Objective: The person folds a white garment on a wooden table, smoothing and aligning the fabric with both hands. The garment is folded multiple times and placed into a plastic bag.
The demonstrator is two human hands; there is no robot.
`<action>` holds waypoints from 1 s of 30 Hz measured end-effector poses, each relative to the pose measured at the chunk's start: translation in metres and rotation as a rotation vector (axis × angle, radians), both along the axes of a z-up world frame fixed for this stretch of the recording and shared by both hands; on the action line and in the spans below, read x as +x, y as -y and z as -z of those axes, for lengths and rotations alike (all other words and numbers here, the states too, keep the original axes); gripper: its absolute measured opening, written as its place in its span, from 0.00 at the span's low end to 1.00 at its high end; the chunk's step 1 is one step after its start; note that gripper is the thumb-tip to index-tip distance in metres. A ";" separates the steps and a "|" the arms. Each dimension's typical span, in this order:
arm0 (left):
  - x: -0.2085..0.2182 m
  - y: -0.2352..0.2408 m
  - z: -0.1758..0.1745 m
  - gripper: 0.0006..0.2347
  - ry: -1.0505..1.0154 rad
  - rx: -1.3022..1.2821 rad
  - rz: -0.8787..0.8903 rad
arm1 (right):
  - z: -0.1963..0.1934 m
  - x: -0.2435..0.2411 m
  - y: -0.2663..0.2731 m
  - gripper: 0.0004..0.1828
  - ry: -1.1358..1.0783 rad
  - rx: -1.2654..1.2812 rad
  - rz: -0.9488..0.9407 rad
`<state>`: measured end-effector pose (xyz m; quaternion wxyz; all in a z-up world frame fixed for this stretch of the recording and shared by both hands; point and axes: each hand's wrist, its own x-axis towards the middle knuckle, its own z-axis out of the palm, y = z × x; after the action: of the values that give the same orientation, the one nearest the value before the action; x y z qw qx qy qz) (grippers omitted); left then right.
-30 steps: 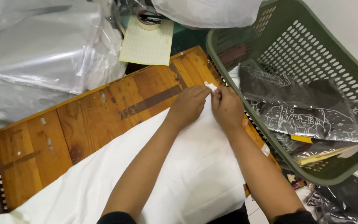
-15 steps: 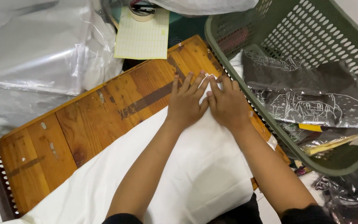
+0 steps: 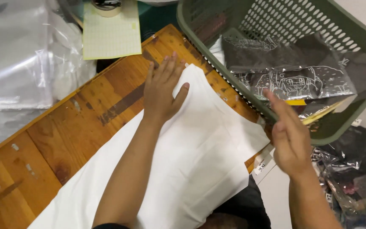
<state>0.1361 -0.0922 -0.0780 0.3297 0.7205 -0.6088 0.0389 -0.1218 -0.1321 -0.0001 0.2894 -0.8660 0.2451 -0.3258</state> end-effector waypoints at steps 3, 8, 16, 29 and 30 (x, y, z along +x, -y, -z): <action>-0.006 0.003 0.002 0.21 0.111 -0.011 0.173 | 0.038 -0.013 -0.011 0.27 -0.101 -0.067 0.033; -0.015 0.004 -0.015 0.23 0.099 0.559 0.119 | 0.079 -0.010 -0.020 0.32 -0.559 -0.237 -0.008; -0.012 0.004 -0.014 0.26 0.026 0.523 0.043 | 0.077 -0.009 -0.020 0.33 -0.627 -0.225 0.025; 0.026 -0.182 -0.042 0.10 0.285 0.027 -0.005 | 0.081 -0.024 -0.051 0.23 -0.219 -0.424 -0.084; 0.028 -0.210 -0.049 0.10 0.288 0.046 -0.045 | 0.078 -0.021 -0.053 0.23 -0.206 -0.416 -0.126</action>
<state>0.1642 0.1181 -0.0291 0.2214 0.7285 -0.6341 0.1353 -0.1428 -0.0792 -0.0777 0.0980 -0.9493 0.1464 -0.2603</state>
